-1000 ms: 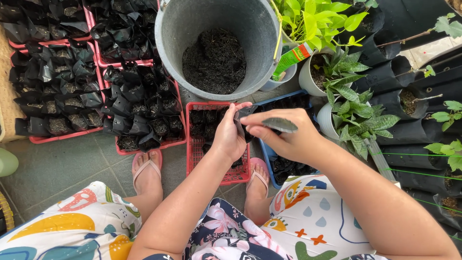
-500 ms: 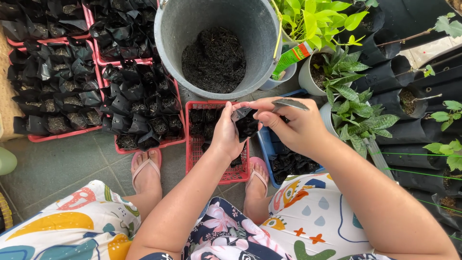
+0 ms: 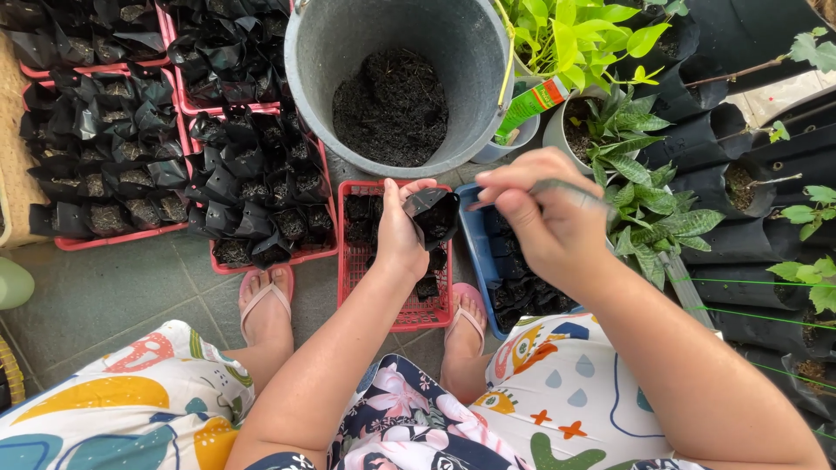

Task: The person scoops soil from a bucket using a spoon and fills small black plastic seedling pots held in their left hand. They then place the filled pots into a red plastic basket. The person repeats this process for multiple pots.

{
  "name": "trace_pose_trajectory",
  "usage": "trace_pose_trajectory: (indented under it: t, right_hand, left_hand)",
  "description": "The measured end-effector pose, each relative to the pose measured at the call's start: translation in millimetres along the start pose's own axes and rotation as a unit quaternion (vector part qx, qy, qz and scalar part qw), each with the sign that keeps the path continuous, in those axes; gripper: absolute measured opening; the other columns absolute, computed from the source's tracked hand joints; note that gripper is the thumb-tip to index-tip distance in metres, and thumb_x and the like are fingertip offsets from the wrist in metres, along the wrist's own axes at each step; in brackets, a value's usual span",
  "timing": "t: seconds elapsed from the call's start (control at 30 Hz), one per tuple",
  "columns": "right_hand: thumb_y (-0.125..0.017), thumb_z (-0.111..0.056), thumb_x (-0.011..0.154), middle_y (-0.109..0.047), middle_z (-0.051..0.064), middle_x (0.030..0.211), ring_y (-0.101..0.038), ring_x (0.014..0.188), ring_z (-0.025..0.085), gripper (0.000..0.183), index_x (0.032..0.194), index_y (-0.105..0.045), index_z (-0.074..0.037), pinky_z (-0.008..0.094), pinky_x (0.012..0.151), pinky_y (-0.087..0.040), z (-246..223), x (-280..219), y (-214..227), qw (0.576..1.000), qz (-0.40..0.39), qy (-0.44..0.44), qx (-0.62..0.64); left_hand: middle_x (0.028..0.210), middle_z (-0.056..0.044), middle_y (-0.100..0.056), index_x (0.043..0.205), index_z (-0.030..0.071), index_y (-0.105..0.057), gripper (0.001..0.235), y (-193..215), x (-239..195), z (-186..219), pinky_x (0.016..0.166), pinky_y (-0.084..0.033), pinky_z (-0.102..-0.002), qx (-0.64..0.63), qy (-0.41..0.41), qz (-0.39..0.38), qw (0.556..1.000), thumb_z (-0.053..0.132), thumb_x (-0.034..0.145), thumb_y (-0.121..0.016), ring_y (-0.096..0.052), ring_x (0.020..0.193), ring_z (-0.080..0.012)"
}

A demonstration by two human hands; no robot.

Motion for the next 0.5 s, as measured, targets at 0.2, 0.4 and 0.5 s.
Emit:
trace_pose_trajectory:
  t: [0.2, 0.4, 0.5]
  right_hand:
    - [-0.046, -0.021, 0.114, -0.041, -0.003, 0.063, -0.043, 0.056, 0.007, 0.033, 0.108, -0.070, 0.001, 0.023, 0.056, -0.047, 57, -17, -6, 0.983, 0.041, -0.129, 0.126]
    - [-0.083, -0.015, 0.087, -0.057, 0.006, 0.055, -0.049, 0.045, 0.013, 0.038, 0.118, -0.066, -0.003, 0.029, 0.052, -0.044, 41, -23, -51, 0.968, -0.086, -0.231, 0.035]
    - [-0.080, -0.007, 0.085, -0.059, 0.006, 0.057, -0.050, 0.045, 0.013, 0.039, 0.119, -0.062, -0.002, 0.027, 0.052, -0.043, 41, -27, -59, 0.968, -0.090, -0.236, 0.003]
  left_hand:
    - [0.111, -0.020, -0.073, 0.115, 0.010, -0.065, 0.050, 7, -8, 13, 0.081, -0.063, -0.045, -0.041, 0.079, 0.035, 0.995, 0.050, 0.106, -0.036, -0.074, 0.097, -0.0324]
    - [0.112, -0.025, -0.073, 0.119, 0.006, -0.065, 0.049, 8, 7, 32, 0.086, -0.063, -0.046, 0.012, -0.004, -0.025, 1.000, 0.046, 0.107, -0.039, -0.074, 0.098, -0.0344]
    - [0.111, -0.025, -0.073, 0.120, 0.007, -0.066, 0.050, -6, -10, 40, 0.086, -0.063, -0.044, 0.044, -0.012, -0.064, 0.997, 0.048, 0.107, -0.039, -0.075, 0.097, -0.0323]
Point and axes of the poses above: each hand's wrist, its own x-axis towards the middle knuckle, its own y-axis out of the back of the hand, z = x × y, the point moved 6 cm from there along x, towards the middle knuckle
